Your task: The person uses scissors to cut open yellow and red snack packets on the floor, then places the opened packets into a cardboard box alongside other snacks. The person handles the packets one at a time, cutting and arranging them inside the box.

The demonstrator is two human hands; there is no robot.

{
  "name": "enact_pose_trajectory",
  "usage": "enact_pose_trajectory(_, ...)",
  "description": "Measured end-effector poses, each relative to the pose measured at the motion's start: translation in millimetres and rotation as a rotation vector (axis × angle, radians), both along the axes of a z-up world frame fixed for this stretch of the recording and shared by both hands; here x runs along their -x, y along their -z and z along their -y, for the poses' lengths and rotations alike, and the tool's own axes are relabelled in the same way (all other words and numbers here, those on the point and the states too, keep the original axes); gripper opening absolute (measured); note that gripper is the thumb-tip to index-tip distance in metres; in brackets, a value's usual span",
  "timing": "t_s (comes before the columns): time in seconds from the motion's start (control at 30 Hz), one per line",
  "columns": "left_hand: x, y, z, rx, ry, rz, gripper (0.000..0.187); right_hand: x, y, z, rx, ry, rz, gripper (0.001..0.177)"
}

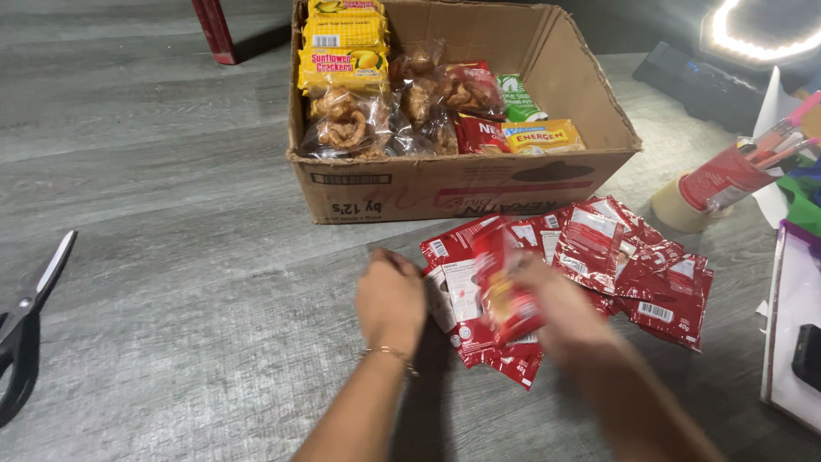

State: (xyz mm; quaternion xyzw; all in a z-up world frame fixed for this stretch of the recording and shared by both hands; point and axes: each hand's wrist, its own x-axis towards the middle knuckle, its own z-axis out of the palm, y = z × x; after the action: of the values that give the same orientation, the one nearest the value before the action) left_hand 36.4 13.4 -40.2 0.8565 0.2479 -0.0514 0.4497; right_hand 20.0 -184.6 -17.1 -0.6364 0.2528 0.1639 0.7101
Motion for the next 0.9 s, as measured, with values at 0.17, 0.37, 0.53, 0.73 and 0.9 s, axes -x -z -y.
enact_pose_trajectory(0.17, 25, -5, 39, -0.095, 0.305, -0.122, 0.052, -3, 8, 58, -0.388, -0.010, 0.202, 0.054)
enact_pose_trajectory(0.37, 30, -4, 62, -0.196, 0.235, -0.102, 0.045, 6, 53, 72, 0.390, -0.164, 0.391, 0.036)
enact_pose_trajectory(0.53, 9, -27, 44, 0.007, 0.151, 0.031, 0.039, 4, 49, 61, -0.067, 0.191, 0.265, 0.036)
enact_pose_trajectory(0.73, 9, -46, 85, 0.158, 0.405, 0.230, 0.034, 7, 22, 29, -0.418, 0.131, 0.207, 0.050)
enact_pose_trajectory(0.9, 10, -37, 108, 0.251, 0.520, 0.607, 0.041, 4, 15, 37, -0.353, 0.201, 0.247, 0.042)
